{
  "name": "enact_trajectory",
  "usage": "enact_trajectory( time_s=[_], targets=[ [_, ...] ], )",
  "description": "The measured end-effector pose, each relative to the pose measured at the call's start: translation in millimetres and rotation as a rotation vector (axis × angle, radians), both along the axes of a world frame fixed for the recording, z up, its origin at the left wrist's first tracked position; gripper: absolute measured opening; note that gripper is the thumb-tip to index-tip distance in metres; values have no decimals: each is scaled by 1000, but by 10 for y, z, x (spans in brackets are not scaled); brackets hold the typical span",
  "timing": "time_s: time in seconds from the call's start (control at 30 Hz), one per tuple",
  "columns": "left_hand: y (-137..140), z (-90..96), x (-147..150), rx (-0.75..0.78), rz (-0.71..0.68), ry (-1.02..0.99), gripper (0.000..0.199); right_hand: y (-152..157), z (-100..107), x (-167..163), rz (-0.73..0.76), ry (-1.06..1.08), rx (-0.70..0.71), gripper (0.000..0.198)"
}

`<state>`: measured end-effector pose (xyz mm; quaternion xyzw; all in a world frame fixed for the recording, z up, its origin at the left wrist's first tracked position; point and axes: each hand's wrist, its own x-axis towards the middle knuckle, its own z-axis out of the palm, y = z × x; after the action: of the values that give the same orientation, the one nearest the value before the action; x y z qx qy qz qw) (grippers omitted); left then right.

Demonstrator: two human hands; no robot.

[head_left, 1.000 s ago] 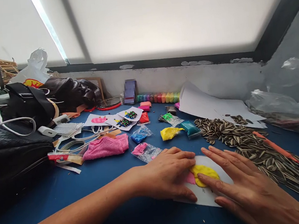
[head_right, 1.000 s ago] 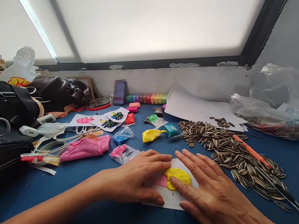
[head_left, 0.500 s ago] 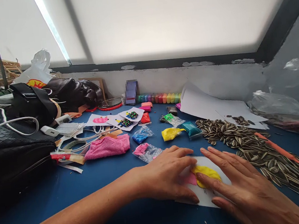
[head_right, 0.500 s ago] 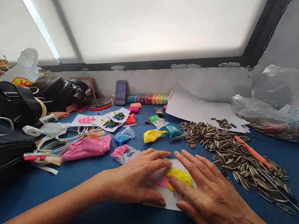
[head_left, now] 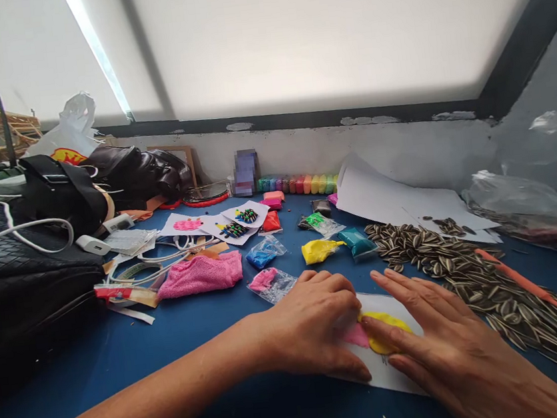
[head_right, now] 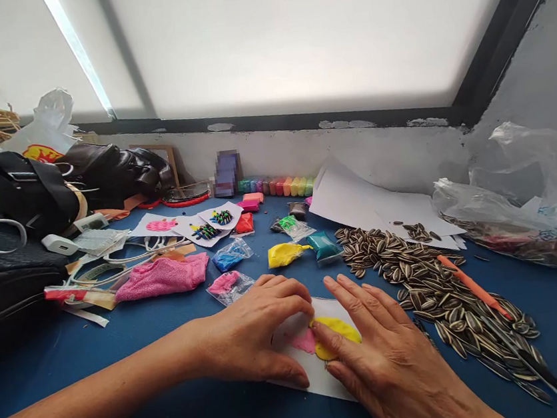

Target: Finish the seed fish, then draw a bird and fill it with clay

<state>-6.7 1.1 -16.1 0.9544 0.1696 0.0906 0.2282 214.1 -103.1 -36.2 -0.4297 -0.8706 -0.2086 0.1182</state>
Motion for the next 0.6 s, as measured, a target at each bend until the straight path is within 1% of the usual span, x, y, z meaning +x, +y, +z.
enact_trajectory(
  time_s=[0.2,0.33,0.47,0.6],
  targets=[
    [42,36,-33,-98,-8,-2,50,14,-8,3,-124,197,-150,34],
    [34,30,-41,-101,11,13,50,97,3,-31,-162,230,-262,33],
    [28,22,-38,-96,18,22,48,160,29,-75,-156,249,-353,31],
    [26,34,-40,-87,13,38,48,174,37,-89,-136,262,-365,29]
  ],
)
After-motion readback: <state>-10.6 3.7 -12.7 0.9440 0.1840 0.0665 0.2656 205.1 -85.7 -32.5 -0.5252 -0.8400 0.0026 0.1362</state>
